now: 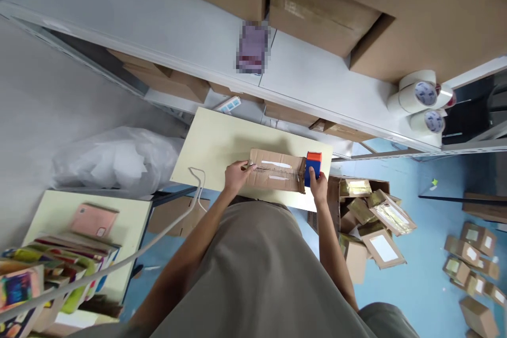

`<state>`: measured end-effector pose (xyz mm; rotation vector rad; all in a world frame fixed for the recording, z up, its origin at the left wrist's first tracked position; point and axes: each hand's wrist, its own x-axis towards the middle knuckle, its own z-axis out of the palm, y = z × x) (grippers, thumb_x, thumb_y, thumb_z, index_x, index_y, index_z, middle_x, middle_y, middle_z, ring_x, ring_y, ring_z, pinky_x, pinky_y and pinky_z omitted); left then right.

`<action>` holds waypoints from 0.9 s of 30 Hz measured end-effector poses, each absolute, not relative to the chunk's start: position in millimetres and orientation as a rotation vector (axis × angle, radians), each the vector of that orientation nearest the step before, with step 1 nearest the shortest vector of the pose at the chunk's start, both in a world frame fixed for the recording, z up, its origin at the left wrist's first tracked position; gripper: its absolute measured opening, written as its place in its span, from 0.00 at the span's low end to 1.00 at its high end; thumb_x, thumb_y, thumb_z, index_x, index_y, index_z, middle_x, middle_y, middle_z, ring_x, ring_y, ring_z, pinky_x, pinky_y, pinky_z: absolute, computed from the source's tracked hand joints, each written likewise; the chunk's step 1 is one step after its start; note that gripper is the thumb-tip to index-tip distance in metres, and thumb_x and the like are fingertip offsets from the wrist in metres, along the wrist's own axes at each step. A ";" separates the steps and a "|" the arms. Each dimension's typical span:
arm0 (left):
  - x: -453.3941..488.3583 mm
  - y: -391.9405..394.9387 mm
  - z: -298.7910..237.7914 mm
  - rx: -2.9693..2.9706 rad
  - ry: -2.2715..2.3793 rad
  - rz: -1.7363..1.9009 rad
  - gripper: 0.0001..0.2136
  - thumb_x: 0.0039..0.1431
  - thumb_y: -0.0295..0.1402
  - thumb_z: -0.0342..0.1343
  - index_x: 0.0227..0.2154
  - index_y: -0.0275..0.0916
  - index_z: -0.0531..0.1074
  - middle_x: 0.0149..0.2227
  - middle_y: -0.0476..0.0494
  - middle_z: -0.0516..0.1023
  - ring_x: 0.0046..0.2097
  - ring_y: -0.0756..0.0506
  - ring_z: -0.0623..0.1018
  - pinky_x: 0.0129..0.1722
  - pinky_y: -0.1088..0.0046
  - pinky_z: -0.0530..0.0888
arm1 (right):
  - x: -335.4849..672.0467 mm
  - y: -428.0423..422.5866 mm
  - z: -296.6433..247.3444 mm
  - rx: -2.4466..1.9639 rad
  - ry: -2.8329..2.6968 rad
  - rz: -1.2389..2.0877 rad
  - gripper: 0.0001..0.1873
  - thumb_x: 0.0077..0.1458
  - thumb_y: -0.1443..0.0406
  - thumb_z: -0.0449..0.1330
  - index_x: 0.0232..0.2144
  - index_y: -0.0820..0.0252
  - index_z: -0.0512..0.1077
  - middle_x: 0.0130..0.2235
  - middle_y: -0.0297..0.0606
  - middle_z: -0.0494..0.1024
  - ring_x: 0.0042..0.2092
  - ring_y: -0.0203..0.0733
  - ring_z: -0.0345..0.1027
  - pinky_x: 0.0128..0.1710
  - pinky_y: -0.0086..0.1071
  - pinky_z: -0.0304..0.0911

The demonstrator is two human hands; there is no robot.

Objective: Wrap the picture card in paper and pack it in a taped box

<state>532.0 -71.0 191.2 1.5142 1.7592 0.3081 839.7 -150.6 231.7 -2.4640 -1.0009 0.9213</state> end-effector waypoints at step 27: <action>603.0 20.9 345.4 2.037 1.174 1.259 0.22 0.78 0.41 0.51 0.70 0.45 0.69 0.60 0.34 0.78 0.62 0.38 0.79 0.64 0.56 0.78 | 801.1 -8.6 387.1 -2.083 -1.659 0.033 0.22 0.74 0.58 0.48 0.61 0.67 0.65 0.51 0.61 0.82 0.51 0.63 0.78 0.53 0.49 0.69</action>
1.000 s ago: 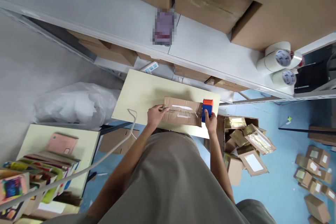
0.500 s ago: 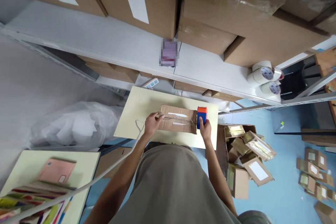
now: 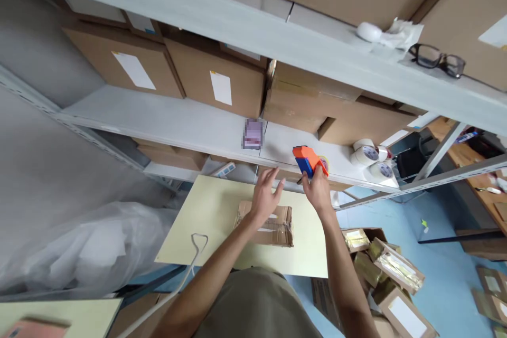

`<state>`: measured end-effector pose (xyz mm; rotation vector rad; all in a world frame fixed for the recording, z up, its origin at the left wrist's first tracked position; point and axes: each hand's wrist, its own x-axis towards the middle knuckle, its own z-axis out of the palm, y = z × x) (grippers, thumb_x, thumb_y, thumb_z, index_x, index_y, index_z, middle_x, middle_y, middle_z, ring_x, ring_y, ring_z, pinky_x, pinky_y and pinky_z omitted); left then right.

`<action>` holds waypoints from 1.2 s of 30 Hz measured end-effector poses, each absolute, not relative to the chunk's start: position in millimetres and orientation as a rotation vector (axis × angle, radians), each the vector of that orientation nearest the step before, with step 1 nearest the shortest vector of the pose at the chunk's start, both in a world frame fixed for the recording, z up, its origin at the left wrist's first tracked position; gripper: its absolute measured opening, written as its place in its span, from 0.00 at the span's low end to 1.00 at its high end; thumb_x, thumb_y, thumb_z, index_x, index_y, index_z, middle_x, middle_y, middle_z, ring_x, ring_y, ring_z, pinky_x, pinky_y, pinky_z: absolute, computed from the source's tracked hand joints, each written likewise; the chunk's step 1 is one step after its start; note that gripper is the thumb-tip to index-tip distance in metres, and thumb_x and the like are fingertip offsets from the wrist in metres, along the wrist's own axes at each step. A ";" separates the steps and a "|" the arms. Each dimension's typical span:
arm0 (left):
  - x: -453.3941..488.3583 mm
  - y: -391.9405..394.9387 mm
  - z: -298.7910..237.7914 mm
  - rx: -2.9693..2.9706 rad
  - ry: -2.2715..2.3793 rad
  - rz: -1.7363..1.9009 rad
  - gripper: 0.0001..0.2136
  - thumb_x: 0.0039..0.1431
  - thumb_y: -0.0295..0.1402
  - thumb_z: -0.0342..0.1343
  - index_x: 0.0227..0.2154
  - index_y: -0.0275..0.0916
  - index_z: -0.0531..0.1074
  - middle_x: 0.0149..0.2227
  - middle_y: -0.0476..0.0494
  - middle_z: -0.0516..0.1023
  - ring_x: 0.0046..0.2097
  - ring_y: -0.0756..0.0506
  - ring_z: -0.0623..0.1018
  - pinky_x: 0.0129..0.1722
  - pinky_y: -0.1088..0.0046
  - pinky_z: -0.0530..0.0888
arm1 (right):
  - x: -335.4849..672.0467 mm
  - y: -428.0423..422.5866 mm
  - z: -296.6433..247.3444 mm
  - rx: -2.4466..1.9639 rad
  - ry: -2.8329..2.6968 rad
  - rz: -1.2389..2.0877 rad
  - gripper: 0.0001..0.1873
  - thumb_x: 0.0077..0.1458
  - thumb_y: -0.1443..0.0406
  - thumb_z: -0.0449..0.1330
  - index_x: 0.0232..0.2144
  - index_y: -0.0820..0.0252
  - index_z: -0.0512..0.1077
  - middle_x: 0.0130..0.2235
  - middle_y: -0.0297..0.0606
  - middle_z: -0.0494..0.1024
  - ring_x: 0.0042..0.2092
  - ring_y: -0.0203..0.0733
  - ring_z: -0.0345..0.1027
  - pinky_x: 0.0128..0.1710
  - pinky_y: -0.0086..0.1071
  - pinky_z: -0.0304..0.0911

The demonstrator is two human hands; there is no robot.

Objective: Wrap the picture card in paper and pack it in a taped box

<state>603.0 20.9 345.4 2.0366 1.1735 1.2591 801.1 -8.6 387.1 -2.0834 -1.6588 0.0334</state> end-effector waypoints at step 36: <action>488.3 -52.0 189.4 1.655 1.754 0.205 0.15 0.72 0.47 0.57 0.47 0.44 0.83 0.40 0.42 0.87 0.44 0.40 0.84 0.40 0.73 0.71 | 791.6 -135.9 187.1 -2.338 -1.170 0.853 0.22 0.63 0.43 0.63 0.36 0.55 0.79 0.40 0.48 0.88 0.42 0.55 0.83 0.38 0.37 0.69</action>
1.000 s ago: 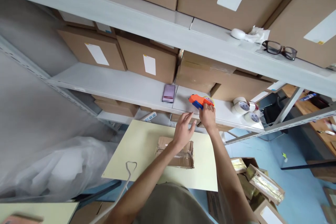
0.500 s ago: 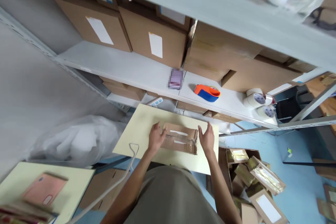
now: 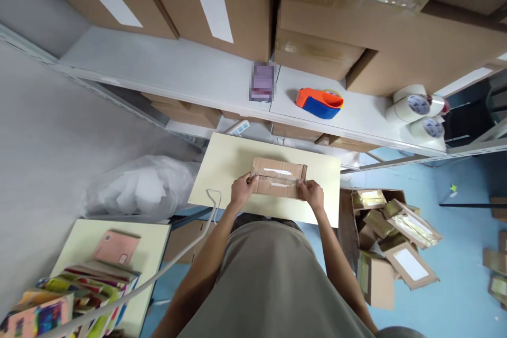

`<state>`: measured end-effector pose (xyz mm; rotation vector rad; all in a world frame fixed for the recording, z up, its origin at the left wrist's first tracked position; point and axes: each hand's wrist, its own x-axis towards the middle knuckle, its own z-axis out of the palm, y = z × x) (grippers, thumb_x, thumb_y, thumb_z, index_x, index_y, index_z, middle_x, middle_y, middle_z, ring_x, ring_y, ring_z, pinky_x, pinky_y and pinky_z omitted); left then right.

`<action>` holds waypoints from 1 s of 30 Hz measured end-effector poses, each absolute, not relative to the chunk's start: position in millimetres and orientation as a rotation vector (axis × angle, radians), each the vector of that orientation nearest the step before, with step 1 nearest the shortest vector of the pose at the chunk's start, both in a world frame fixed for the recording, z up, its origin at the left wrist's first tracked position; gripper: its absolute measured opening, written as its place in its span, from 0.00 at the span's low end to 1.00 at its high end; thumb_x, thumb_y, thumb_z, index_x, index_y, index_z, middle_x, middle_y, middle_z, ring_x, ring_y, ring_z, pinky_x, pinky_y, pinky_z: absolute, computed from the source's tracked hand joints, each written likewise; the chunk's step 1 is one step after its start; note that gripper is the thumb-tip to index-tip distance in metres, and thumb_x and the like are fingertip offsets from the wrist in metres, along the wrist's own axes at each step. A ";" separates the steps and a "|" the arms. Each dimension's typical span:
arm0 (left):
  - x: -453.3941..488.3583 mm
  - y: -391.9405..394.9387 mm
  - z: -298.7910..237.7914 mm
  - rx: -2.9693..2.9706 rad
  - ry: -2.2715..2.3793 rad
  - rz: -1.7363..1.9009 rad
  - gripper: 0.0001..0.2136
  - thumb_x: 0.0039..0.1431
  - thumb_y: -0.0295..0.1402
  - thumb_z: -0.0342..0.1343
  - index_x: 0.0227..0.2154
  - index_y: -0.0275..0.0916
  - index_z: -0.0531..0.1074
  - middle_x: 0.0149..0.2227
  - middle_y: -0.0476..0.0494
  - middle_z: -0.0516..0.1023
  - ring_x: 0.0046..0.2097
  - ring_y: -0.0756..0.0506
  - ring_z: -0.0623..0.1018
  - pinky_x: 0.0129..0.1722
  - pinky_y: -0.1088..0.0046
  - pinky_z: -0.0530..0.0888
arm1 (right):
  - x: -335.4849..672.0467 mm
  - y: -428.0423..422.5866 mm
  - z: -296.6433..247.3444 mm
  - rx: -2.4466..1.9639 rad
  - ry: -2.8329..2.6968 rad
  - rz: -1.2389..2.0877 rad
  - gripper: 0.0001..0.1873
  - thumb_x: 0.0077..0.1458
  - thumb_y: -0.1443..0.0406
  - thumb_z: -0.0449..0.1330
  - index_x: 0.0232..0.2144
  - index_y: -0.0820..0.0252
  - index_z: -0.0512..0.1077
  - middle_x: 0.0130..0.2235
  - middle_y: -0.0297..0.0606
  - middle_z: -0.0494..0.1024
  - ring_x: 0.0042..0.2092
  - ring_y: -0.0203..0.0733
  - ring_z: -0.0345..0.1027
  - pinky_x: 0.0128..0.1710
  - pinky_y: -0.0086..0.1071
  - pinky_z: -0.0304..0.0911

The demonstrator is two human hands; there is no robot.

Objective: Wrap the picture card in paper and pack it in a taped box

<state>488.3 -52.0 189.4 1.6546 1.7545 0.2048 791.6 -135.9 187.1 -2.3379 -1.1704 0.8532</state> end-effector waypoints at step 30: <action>520.1 -125.3 149.4 1.721 1.782 -0.136 0.10 0.65 0.26 0.60 0.43 0.37 0.85 0.46 0.30 0.88 0.50 0.35 0.86 0.43 0.70 0.74 | 811.1 -239.3 117.8 -2.225 -0.954 1.011 0.20 0.53 0.68 0.59 0.46 0.58 0.84 0.49 0.45 0.89 0.40 0.49 0.85 0.48 0.37 0.77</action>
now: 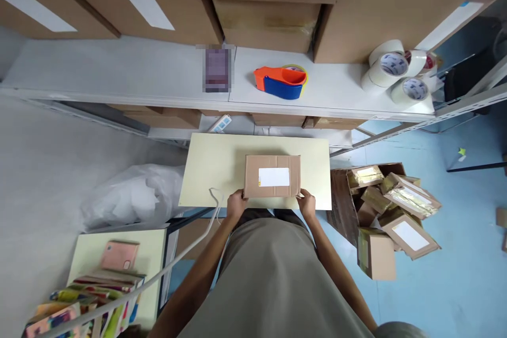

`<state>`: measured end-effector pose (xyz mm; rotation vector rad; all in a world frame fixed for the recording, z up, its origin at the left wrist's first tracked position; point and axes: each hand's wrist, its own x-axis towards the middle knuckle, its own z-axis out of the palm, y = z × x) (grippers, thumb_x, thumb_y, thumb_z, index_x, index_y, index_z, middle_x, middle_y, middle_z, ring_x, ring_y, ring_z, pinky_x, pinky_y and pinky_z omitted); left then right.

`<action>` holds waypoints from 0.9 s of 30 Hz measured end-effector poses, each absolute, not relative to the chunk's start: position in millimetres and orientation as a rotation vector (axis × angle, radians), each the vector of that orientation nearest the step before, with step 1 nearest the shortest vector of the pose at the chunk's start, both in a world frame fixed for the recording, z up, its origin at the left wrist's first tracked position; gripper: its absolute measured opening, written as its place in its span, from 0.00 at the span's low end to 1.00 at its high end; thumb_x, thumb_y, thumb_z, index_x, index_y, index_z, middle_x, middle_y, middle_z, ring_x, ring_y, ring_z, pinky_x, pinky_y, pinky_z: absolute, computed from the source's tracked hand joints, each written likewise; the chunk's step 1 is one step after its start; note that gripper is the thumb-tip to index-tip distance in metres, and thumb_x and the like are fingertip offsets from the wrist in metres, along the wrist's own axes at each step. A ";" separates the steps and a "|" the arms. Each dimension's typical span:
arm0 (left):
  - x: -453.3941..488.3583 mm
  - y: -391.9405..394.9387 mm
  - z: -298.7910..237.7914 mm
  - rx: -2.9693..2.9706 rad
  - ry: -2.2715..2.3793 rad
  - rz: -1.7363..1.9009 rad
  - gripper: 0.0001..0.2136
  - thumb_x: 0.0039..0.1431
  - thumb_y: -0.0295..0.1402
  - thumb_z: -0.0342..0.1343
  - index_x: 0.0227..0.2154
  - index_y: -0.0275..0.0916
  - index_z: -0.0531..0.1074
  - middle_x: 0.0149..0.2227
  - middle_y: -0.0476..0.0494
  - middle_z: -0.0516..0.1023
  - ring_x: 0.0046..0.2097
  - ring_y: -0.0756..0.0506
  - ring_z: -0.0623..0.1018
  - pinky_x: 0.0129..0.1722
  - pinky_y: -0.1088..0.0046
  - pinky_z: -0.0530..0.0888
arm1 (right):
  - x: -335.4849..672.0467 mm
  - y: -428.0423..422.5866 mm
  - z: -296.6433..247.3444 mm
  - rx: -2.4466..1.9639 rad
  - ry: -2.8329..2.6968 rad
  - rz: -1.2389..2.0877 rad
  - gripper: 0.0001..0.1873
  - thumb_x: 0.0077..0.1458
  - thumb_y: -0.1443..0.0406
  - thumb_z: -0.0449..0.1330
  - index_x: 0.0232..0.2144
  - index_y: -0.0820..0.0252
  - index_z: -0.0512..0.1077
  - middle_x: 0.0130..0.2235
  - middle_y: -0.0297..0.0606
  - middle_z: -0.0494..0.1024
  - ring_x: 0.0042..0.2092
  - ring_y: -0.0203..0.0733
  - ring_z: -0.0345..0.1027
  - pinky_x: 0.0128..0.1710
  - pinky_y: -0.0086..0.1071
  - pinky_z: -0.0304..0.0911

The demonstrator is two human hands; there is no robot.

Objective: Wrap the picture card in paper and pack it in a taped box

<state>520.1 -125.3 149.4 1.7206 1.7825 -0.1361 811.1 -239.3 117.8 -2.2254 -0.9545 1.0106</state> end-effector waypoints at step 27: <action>602.6 -224.5 234.1 2.025 1.420 0.419 0.17 0.74 0.42 0.52 0.43 0.41 0.84 0.42 0.40 0.83 0.44 0.42 0.82 0.47 0.70 0.75 | 892.2 -385.4 210.2 -2.064 -0.745 0.625 0.35 0.61 0.36 0.59 0.38 0.61 0.84 0.36 0.49 0.88 0.38 0.53 0.82 0.41 0.39 0.75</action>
